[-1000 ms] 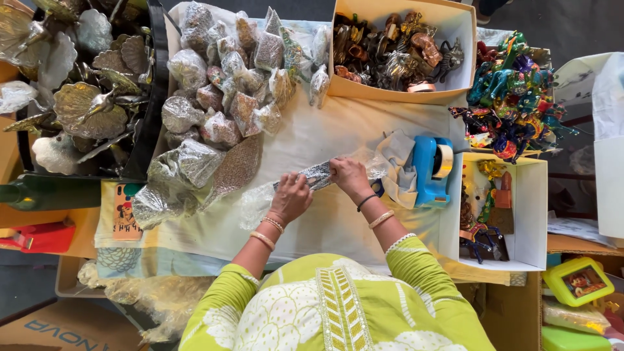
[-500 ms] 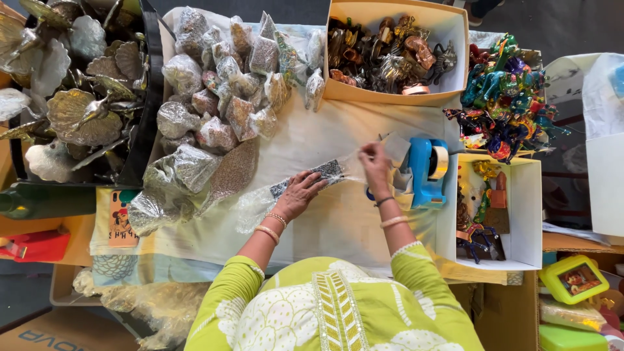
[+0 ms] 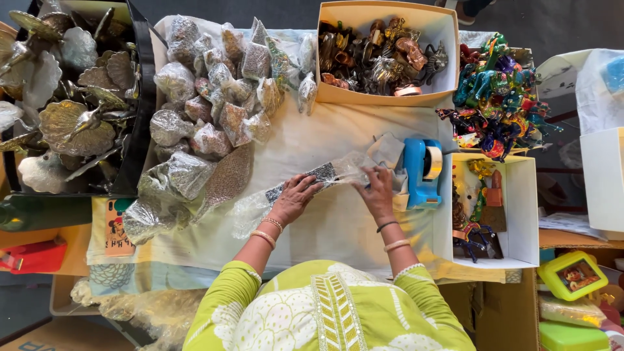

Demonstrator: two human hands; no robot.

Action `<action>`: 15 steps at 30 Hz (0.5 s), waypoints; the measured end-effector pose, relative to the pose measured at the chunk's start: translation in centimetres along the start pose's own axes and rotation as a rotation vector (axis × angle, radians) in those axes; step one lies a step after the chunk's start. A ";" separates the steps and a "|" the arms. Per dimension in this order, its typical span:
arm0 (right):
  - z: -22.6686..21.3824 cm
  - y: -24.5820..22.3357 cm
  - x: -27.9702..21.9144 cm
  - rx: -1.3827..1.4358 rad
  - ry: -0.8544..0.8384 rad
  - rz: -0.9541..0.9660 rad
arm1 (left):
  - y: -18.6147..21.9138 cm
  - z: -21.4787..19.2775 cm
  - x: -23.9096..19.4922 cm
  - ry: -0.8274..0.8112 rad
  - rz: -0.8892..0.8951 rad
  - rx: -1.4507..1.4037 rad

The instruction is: The person wraps a small rectangular object in bubble wrap, folds the edges, and secures it with tape. They then use scissors to trim excess bubble wrap and place the wrapped item into a box.

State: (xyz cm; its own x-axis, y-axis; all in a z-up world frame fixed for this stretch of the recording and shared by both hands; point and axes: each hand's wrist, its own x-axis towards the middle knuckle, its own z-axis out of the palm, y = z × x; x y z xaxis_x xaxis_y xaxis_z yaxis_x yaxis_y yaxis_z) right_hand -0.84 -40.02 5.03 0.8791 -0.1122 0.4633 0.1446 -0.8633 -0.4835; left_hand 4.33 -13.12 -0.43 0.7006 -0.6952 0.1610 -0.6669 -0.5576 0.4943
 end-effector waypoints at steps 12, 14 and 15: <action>0.7 3.3 2.2 0.128 0.022 0.259 | -0.1 0.3 -0.1 0.021 0.010 0.010; 1.5 2.3 2.9 0.122 -0.017 0.148 | -0.1 0.3 0.0 0.029 0.018 0.010; 2.0 1.7 3.2 0.120 -0.058 0.036 | -0.1 0.2 -0.1 0.036 0.022 0.013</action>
State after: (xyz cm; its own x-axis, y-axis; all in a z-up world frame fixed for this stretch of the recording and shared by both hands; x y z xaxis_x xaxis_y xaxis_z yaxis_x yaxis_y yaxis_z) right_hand 3.13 -40.82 4.21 0.9089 -0.1108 0.4020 0.1623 -0.7940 -0.5858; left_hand 4.25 -13.08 -0.69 0.6939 -0.6910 0.2024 -0.6856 -0.5482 0.4789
